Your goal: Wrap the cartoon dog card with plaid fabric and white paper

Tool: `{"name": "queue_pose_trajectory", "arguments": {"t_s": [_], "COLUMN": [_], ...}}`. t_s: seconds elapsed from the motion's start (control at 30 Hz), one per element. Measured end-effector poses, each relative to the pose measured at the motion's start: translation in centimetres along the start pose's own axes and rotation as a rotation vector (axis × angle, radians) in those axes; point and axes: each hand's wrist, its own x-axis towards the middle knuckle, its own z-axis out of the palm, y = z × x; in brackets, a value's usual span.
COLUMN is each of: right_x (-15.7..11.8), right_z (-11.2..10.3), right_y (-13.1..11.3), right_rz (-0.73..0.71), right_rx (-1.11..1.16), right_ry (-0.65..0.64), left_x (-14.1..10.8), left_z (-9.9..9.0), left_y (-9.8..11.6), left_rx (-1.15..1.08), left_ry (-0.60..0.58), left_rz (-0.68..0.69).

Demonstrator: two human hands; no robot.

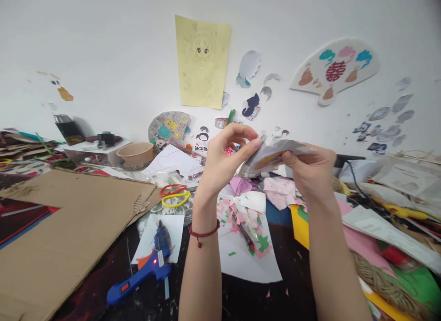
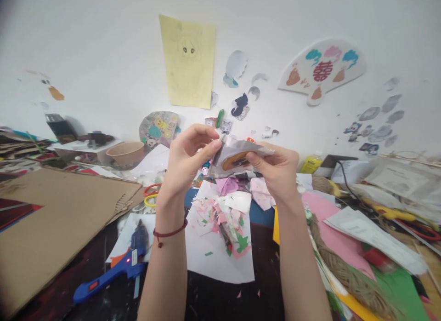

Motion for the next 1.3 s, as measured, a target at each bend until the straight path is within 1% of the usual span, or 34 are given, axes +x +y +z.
{"name": "queue_pose_trajectory", "arguments": {"t_s": [0.13, 0.17, 0.23, 0.3, 0.4, 0.5, 0.6, 0.7, 0.83, 1.0, 1.13, 1.23, 1.3], "right_x": [0.0, 0.0, -0.1, -0.1, 0.0, 0.0, 0.0, 0.0, -0.1, -0.1, -0.2, -0.2, -0.3], "right_z": [0.1, 0.1, 0.2, 0.3, 0.5, 0.8, 1.1, 1.4, 1.5, 1.3, 1.3, 1.4, 1.5], "right_y": [-0.1, -0.1, -0.1, -0.3, -0.6, -0.9, -1.2, -1.3, -1.4, -1.3, -1.3, -1.3, -1.3], "right_rz": [0.036, 0.041, 0.044, 0.043, 0.039, 0.0, -0.049, -0.048, -0.057, -0.073, -0.042, -0.042, -0.051], "right_rx": [-0.04, -0.049, -0.073, -0.113, -0.181, -0.204, -0.202, -0.224, -0.203, -0.166, -0.24, -0.231, -0.212], "right_ry": [0.036, 0.05, 0.069, 0.078, 0.105, 0.149, 0.196, 0.235, 0.249, 0.261, 0.288, 0.286, 0.277], "left_x": [-0.1, -0.1, -0.1, -0.1, -0.1, -0.2, -0.3, -0.4, -0.4, -0.4, -0.3, -0.2, -0.1], "left_z": [0.0, 0.0, 0.0, 0.0, 0.1, 0.3, 0.5, 0.7, 0.8, 0.8, 1.0, 1.1, 1.1], "left_y": [0.5, 0.7, 1.1, 1.5, 1.7, 1.7, 1.7, 1.8, 1.9, 1.9, 2.0, 2.0, 1.8], "left_rx": [0.2, 0.265, 0.379, 0.448, 0.497, 0.538, 0.558, 0.568, 0.623, 0.649, 0.65, 0.61, 0.581], "left_ry": [0.088, 0.09, 0.038, -0.023, -0.015, 0.019, 0.02, 0.027, 0.047, 0.036, 0.073, 0.133, 0.146], "left_rz": [0.115, 0.153, 0.219, 0.267, 0.31, 0.328, 0.343, 0.365, 0.399, 0.44, 0.428, 0.388, 0.362]}}
